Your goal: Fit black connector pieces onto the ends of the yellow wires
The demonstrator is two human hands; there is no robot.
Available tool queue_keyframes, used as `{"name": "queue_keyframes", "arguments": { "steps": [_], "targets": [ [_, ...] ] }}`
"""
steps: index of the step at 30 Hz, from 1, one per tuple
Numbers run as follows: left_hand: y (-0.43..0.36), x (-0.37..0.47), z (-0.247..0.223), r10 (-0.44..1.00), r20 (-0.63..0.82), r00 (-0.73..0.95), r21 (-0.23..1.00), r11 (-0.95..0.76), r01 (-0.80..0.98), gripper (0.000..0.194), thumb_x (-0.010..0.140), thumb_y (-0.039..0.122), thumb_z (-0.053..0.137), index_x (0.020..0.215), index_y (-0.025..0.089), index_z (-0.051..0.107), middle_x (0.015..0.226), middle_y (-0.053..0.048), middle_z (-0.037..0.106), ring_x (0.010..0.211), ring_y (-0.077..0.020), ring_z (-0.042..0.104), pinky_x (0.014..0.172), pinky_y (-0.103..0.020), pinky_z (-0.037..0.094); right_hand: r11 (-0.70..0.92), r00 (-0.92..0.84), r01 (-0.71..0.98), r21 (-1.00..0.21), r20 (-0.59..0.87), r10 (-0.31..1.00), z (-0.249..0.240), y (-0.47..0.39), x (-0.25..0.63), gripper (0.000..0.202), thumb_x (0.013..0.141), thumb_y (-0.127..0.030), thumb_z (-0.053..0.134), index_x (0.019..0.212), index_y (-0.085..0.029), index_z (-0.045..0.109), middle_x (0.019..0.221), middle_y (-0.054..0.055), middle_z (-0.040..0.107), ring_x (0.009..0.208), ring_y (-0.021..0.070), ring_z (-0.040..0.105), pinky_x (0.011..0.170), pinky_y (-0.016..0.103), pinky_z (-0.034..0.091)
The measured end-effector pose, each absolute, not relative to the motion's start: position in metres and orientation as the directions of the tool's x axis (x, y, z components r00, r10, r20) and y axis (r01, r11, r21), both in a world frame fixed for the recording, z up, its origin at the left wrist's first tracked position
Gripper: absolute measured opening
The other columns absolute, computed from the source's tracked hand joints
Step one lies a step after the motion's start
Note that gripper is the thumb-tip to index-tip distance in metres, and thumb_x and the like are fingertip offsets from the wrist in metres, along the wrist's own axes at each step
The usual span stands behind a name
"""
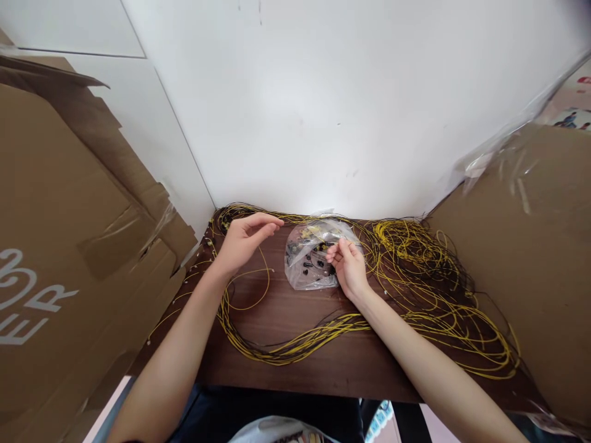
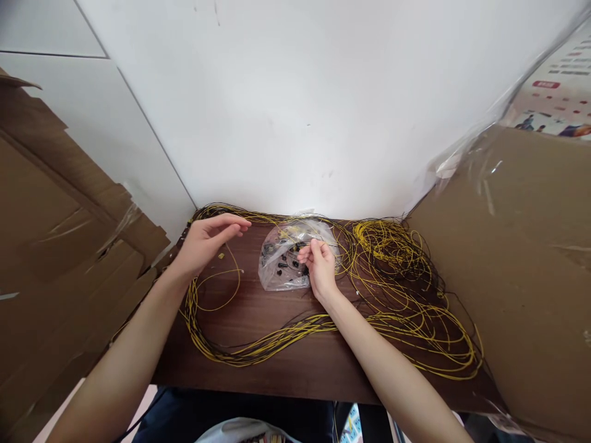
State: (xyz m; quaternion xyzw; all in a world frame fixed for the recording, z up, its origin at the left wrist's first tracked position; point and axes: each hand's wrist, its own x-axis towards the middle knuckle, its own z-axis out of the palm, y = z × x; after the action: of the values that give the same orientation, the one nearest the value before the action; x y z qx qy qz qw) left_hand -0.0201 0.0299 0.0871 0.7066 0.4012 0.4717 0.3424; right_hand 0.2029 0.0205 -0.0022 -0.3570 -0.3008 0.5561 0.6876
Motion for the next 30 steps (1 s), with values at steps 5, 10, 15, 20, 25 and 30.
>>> {"name": "queue_keyframes", "arguments": {
  "steps": [5,10,15,20,25,30],
  "targets": [
    [0.037,-0.002,0.050,0.879,0.412,0.238,0.748,-0.476,0.462,0.026,0.079,0.020,0.060,0.104,0.016,0.065,0.103,-0.008,0.067,0.095,-0.0202,0.060,0.088,-0.036,0.046,0.126,0.197,-0.493,-0.861,0.031,0.980,-0.003,0.021,0.202,0.035,0.064,-0.045,0.076,0.071,-0.018,0.053,0.061,-0.002,0.064,0.053,0.0093,0.057,0.053,0.021,0.046],
    [0.032,0.015,0.030,0.804,0.433,0.408,0.670,-0.590,0.451,0.031,0.077,0.021,0.065,0.108,0.018,0.063,0.102,-0.007,0.066,0.095,-0.0203,0.059,0.088,-0.036,0.045,0.140,0.163,-0.366,-0.920,0.085,0.983,-0.006,0.021,0.200,0.030,0.065,-0.041,0.076,0.073,-0.018,0.058,0.062,-0.002,0.063,0.055,0.0102,0.059,0.057,0.023,0.048],
    [0.024,0.030,0.019,0.802,0.435,0.410,0.735,-0.579,0.353,0.028,0.075,0.023,0.069,0.102,0.017,0.066,0.087,-0.005,0.067,0.083,-0.0172,0.061,0.080,-0.030,0.047,0.158,0.128,-0.264,-0.951,0.128,0.983,-0.006,0.016,0.197,0.030,0.065,-0.041,0.075,0.076,-0.018,0.060,0.068,0.001,0.066,0.058,0.0124,0.060,0.058,0.026,0.049],
    [0.017,0.038,0.012,0.857,0.369,0.360,0.830,-0.478,0.288,0.024,0.072,0.023,0.072,0.095,0.017,0.067,0.083,-0.003,0.069,0.078,-0.0153,0.063,0.077,-0.027,0.047,0.188,0.074,-0.160,-0.969,0.179,0.981,-0.003,0.012,0.195,0.028,0.066,-0.041,0.074,0.073,-0.018,0.061,0.063,-0.001,0.063,0.056,0.0123,0.057,0.058,0.026,0.047],
    [0.016,0.039,0.005,0.905,0.265,0.332,0.899,-0.356,0.255,0.018,0.076,0.028,0.067,0.089,0.016,0.068,0.084,-0.003,0.071,0.080,-0.0168,0.064,0.077,-0.026,0.047,0.234,0.043,-0.084,-0.969,0.231,0.972,-0.005,0.010,0.195,0.024,0.070,-0.040,0.072,0.072,-0.018,0.062,0.062,-0.001,0.061,0.056,0.0116,0.055,0.057,0.025,0.045],
    [0.018,0.036,0.001,0.903,0.260,0.342,0.886,-0.364,0.287,0.018,0.078,0.031,0.064,0.084,0.015,0.070,0.082,-0.004,0.071,0.077,-0.0172,0.062,0.075,-0.027,0.046,0.229,0.034,-0.093,-0.969,0.226,0.973,-0.006,0.010,0.195,0.023,0.073,-0.040,0.070,0.073,-0.019,0.060,0.062,-0.002,0.060,0.057,0.0109,0.054,0.058,0.024,0.044]
  ]
}}
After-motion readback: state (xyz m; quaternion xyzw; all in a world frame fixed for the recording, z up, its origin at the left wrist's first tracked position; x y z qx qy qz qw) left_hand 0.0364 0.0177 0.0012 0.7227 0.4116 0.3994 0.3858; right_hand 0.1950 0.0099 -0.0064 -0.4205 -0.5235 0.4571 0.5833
